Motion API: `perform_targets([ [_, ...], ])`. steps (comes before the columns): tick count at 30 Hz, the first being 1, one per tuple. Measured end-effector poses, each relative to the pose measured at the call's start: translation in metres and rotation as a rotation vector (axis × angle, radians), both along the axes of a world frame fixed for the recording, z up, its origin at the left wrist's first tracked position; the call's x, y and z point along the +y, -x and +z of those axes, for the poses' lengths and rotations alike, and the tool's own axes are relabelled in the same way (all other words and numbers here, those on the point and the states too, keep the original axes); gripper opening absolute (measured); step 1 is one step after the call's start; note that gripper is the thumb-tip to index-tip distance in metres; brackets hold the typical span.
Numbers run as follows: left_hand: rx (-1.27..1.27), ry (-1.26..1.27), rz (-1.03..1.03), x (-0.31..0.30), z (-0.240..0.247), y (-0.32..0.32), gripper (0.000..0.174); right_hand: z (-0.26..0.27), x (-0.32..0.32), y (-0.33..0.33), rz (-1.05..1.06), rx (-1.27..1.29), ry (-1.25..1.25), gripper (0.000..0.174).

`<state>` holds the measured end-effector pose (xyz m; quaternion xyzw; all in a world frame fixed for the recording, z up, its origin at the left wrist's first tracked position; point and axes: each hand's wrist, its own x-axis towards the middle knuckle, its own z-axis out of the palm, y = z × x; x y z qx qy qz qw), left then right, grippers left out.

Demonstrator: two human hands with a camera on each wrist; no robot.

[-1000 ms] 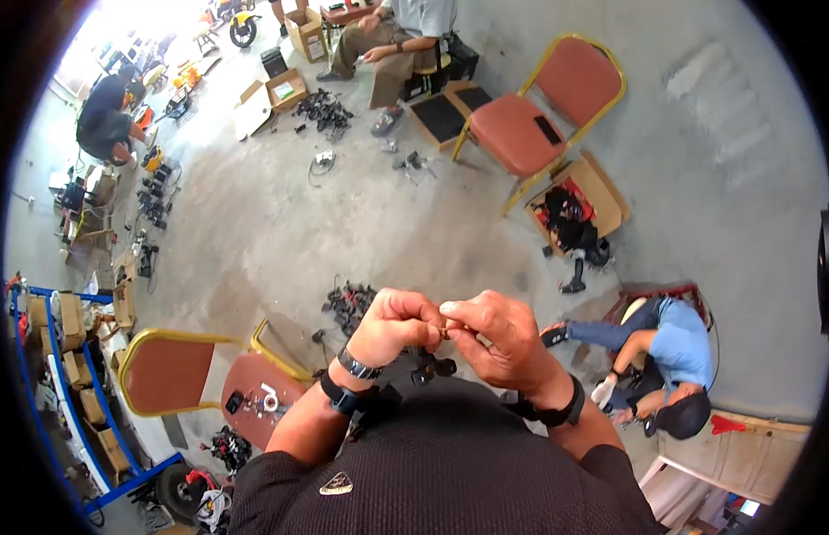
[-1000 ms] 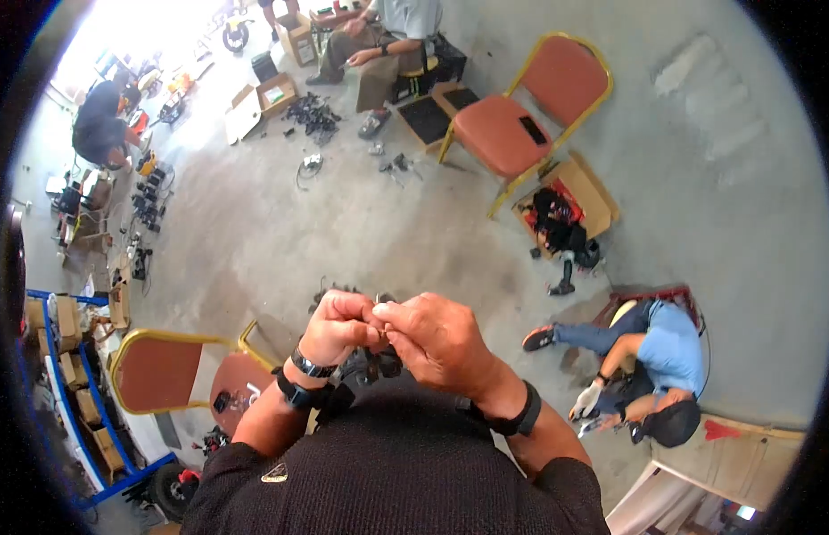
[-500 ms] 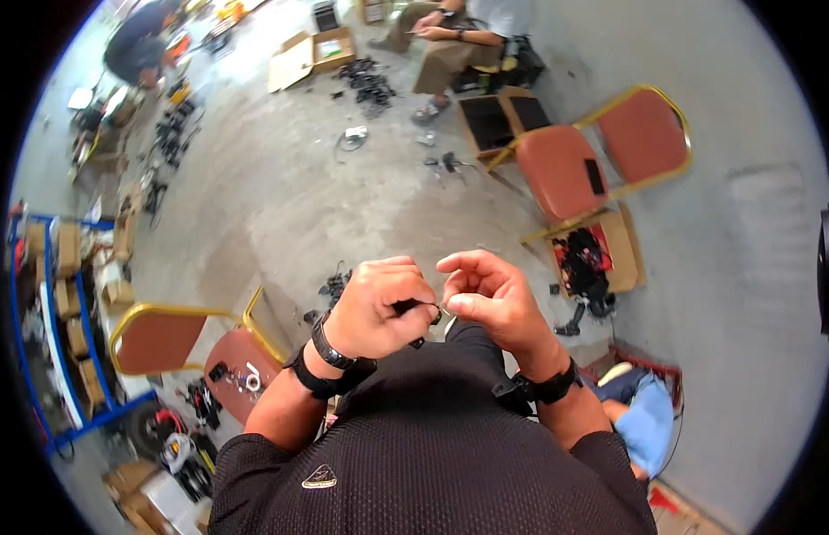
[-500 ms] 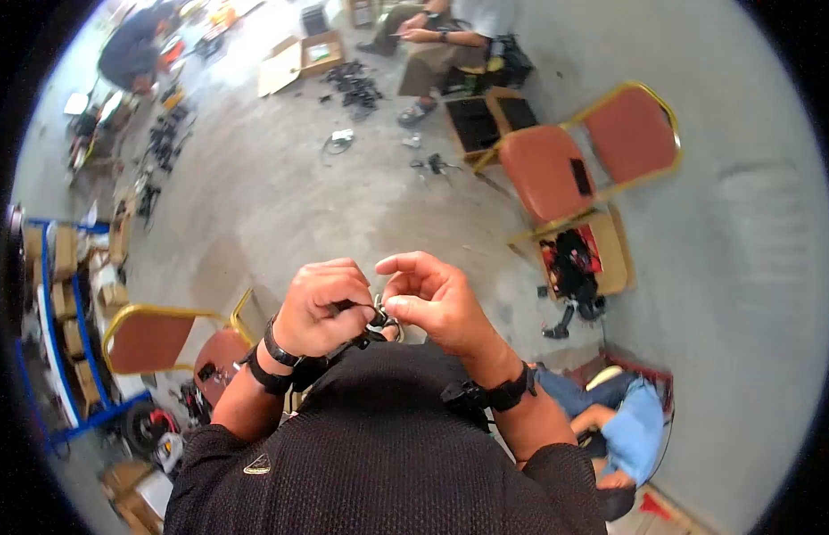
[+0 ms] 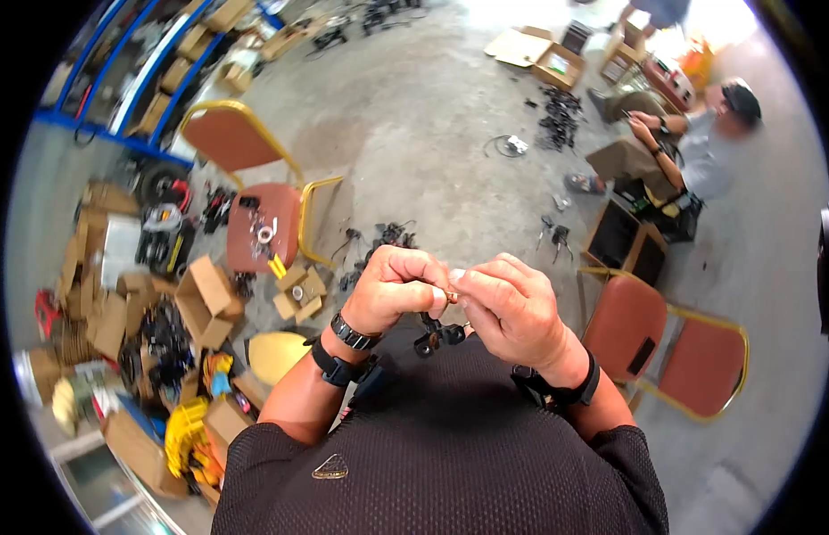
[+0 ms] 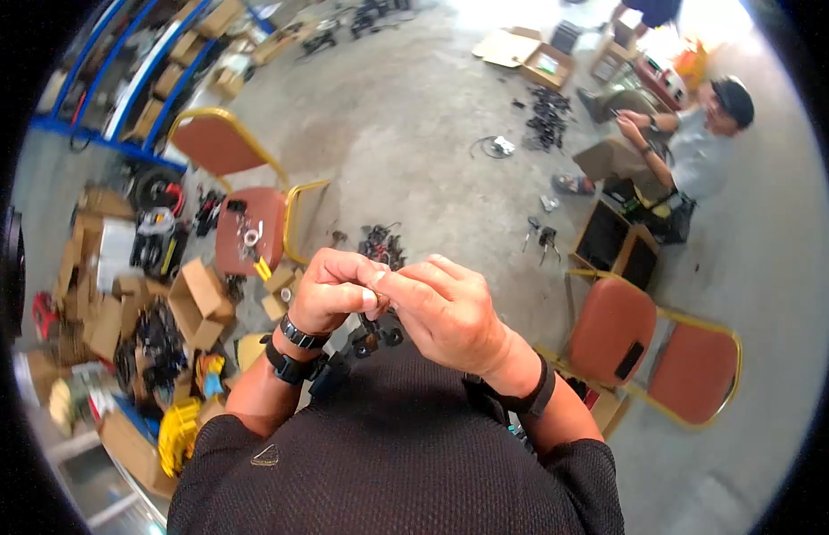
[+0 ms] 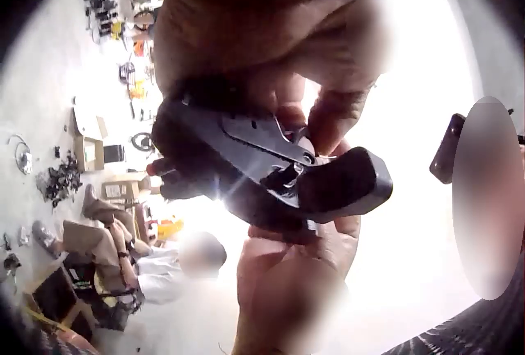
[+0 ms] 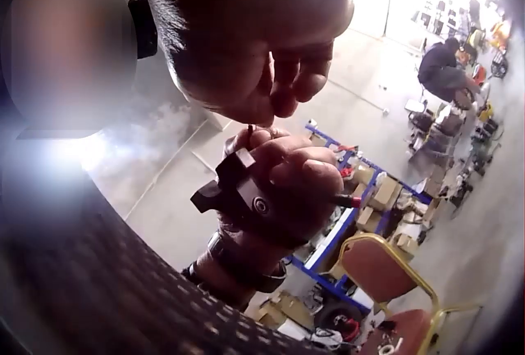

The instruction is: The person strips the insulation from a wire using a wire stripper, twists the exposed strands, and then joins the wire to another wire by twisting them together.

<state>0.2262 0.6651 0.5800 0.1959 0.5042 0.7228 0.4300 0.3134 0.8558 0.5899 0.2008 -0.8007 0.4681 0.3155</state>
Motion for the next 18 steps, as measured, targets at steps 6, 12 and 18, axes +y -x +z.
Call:
perform_targets([
  [6,0.054,0.022,0.140,-0.022,0.015,-0.026,0.005,0.019,-0.010,0.008,0.178,0.037,-0.010,0.035],
  [12,0.283,0.123,0.223,-0.051,0.030,-0.028,0.008,0.022,-0.037,0.016,0.341,-0.264,0.140,0.040],
  [18,0.983,0.265,0.345,-0.104,0.036,-0.008,0.010,0.015,-0.083,0.052,0.614,-1.018,0.619,0.044],
])
